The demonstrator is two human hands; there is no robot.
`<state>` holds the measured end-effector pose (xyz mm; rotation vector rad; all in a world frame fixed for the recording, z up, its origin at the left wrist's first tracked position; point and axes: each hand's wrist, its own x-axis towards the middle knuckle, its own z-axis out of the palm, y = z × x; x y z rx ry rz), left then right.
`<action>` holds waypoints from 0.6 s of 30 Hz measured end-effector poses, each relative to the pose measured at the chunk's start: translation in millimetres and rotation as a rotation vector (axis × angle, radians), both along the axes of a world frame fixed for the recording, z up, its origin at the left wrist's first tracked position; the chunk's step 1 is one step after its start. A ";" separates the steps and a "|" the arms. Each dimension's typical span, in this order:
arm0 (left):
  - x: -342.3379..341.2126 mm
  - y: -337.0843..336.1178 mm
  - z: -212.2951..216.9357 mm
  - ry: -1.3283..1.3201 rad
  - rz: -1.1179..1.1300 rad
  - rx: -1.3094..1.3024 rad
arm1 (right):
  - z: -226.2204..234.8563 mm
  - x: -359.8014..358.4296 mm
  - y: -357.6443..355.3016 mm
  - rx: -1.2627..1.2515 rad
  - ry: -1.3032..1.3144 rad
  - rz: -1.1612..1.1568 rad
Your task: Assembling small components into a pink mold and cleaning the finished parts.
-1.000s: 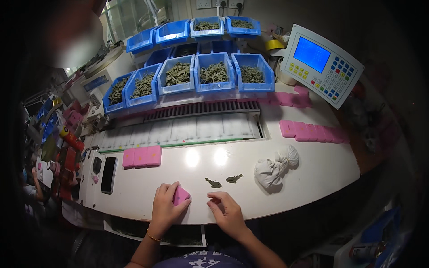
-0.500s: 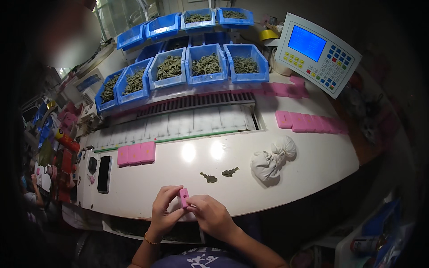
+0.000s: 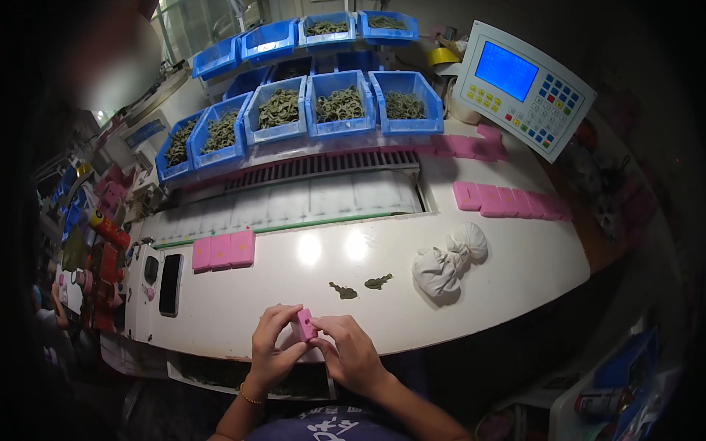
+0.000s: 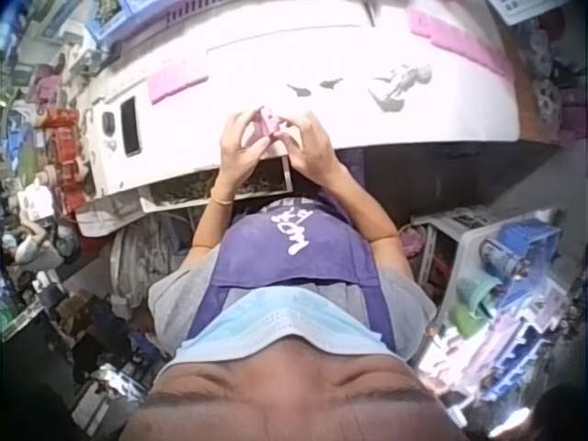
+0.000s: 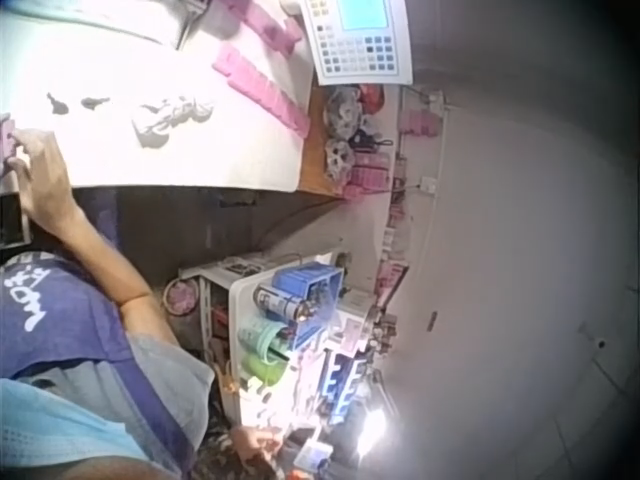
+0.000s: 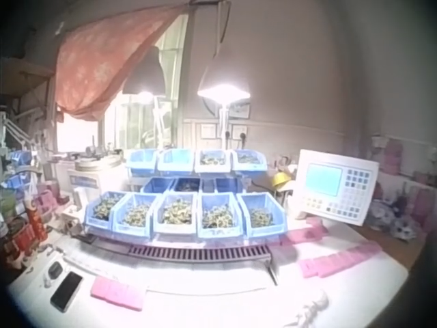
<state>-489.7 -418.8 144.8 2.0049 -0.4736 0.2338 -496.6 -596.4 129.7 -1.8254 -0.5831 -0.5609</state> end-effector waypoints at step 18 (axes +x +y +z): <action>13.6 30.4 4.7 -0.003 0.387 0.404 | -26.2 -9.1 -27.2 -0.024 0.189 -0.123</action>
